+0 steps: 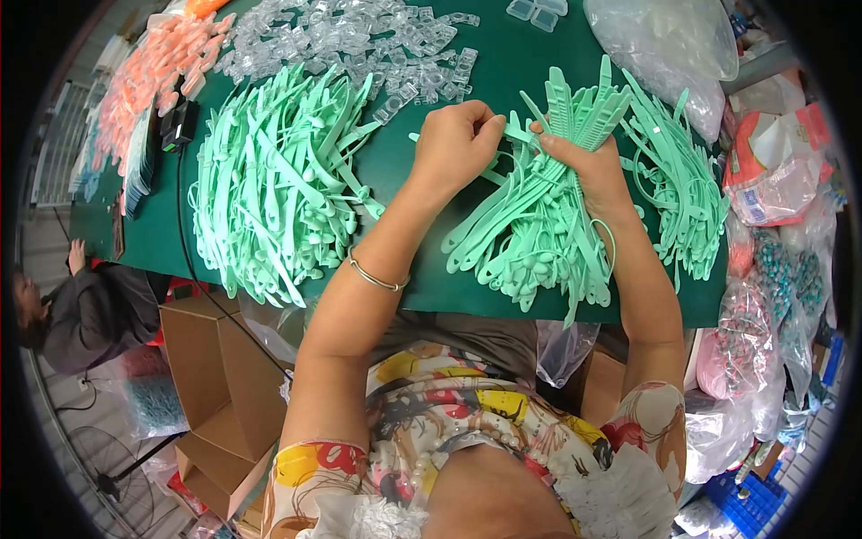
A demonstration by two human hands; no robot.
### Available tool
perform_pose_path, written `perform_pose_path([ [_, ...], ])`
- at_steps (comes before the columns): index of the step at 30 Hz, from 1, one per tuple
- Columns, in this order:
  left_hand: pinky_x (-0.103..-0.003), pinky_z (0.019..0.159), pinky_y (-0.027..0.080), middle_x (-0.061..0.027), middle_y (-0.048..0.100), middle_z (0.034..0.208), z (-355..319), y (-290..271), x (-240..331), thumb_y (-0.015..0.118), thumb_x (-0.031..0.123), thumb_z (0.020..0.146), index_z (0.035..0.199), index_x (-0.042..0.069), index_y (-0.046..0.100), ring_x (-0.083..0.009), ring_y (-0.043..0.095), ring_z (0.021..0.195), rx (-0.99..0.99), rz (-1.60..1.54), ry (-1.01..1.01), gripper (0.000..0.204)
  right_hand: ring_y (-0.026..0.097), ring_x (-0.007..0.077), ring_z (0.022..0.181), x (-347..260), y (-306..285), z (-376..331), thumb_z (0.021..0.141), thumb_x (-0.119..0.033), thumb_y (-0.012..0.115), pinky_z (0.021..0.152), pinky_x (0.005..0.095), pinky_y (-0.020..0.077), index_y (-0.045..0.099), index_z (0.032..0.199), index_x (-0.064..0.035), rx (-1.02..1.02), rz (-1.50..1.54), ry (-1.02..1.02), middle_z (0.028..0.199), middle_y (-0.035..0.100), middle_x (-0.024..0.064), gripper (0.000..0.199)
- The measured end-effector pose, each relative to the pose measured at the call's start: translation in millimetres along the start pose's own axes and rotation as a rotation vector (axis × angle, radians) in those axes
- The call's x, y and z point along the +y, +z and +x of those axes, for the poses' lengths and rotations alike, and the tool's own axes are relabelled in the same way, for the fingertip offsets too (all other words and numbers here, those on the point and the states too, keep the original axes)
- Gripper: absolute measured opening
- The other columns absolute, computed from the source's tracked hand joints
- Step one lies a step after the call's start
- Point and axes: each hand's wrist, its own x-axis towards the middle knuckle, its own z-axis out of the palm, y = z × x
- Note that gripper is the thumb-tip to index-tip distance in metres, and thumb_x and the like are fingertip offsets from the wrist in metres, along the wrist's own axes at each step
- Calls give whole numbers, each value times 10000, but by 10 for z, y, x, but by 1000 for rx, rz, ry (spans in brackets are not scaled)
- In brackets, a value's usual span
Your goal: Sorting and bunching green plastic strips into organized piles at a workshop table.
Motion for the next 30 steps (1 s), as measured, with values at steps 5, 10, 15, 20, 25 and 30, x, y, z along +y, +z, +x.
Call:
perform_pose_path([
  [5,-382,551,456,-111,606,620,8,-26,-13,613,201,777,763,44,647,-298,593,581,10,132,34,162,605,135,767,-17,23,-15,718,-58,715,704,269,481,596,1002,22,-26,-17,19,886,635,68,318],
  [10,-378,651,485,-78,637,811,133,-428,-220,671,143,699,909,97,644,-272,618,748,167,272,90,217,589,133,769,-4,-17,-2,714,-50,710,711,268,477,581,1000,-10,9,-93,-21,880,612,53,316],
  [15,-377,694,481,-70,608,846,61,-530,-166,704,158,680,898,97,660,-261,602,817,13,491,51,231,591,141,793,14,-4,10,709,-56,725,720,273,480,562,1033,-5,-30,-79,-32,909,604,62,367],
  [20,-383,679,481,-76,603,820,51,-373,-239,711,173,689,830,92,671,-269,599,814,86,612,104,167,596,150,811,-33,20,-23,704,-61,734,737,282,484,563,1052,5,-37,-70,-5,934,606,71,393],
  [25,-365,625,486,-83,624,786,60,-342,-207,686,129,716,829,66,659,-262,613,703,173,508,168,132,598,150,816,-9,18,-24,699,-62,737,733,284,487,570,1054,7,-49,-141,-52,950,605,74,399],
  [30,-190,563,440,-6,627,719,40,-241,-22,647,39,783,893,3,632,-45,548,618,92,26,90,117,597,124,785,50,4,-20,705,-75,748,715,264,474,627,982,7,-55,-143,-90,891,645,55,314],
])
